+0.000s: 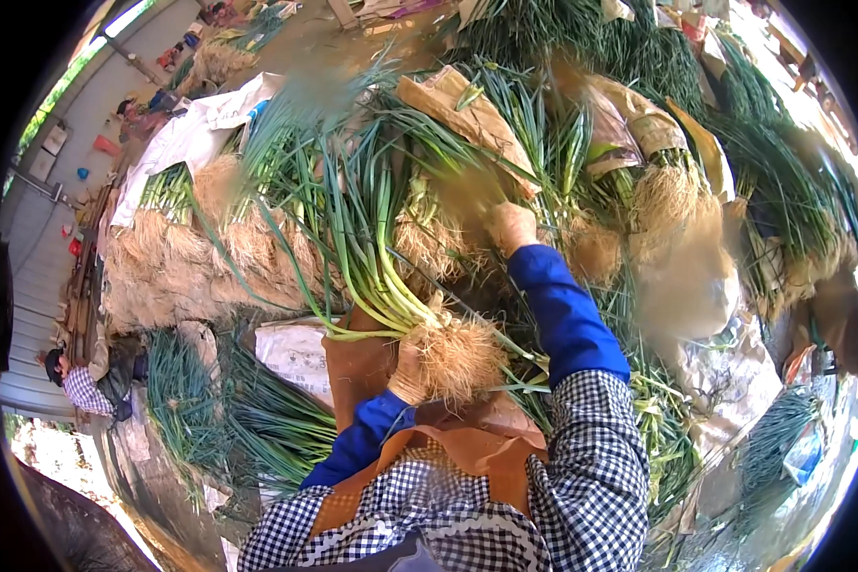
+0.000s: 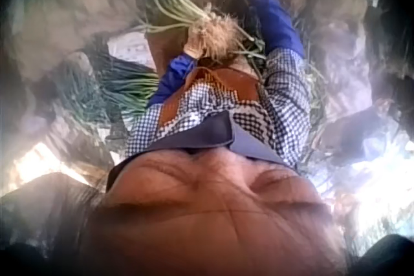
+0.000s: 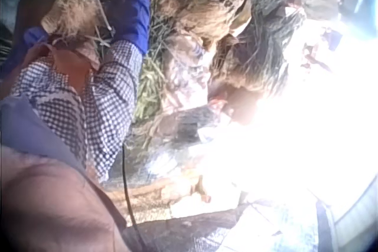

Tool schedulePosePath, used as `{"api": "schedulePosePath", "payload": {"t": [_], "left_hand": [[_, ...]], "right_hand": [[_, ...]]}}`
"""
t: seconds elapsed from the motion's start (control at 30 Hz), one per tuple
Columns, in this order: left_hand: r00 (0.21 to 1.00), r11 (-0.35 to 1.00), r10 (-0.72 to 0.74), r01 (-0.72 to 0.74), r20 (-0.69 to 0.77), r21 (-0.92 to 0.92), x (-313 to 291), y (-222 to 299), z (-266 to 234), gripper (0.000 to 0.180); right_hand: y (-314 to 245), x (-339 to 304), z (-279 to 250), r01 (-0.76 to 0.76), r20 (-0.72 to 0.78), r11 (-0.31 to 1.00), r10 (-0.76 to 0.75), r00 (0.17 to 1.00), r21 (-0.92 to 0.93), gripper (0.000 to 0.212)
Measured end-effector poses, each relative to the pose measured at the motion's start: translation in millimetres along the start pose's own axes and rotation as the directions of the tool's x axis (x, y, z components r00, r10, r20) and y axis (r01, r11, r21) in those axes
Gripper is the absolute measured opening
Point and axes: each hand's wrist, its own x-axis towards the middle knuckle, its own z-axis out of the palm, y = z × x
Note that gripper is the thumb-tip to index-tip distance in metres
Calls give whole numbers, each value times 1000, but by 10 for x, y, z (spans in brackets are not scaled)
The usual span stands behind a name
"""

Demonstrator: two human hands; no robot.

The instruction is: The person processes bundles of green onions by pulling off outer layers, shaking them, and placing them into piles while working on the floor.

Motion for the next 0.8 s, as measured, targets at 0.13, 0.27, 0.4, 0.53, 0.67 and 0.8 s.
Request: {"api": "schedulePosePath", "payload": {"t": [0.13,0.27,0.4,0.53,0.67,0.8], "left_hand": [[991,991,123,-125,-46,-42,0,-36,-376,33],[991,994,-108,108,-84,-5,152,-210,-515,24],[951,990,19,25,-308,140,322,-436,-345,25],[942,992,32,10,-334,123,387,-491,-506,21],[939,978,60,12,-339,207,308,-381,-660,25],[978,984,-159,146,-132,-99,205,-312,-102,20]], "right_hand": [[-185,-257,-458,134,-100,810,-93,991,571,29],[-436,-931,-366,49,137,716,-200,970,697,23],[-493,-918,21,124,-53,762,-118,992,635,41],[-996,-771,-235,191,-133,981,-184,974,41,42],[-1137,-538,-100,219,-10,976,-219,976,-13,29],[-573,-815,368,-83,52,391,91,995,917,14]]}}
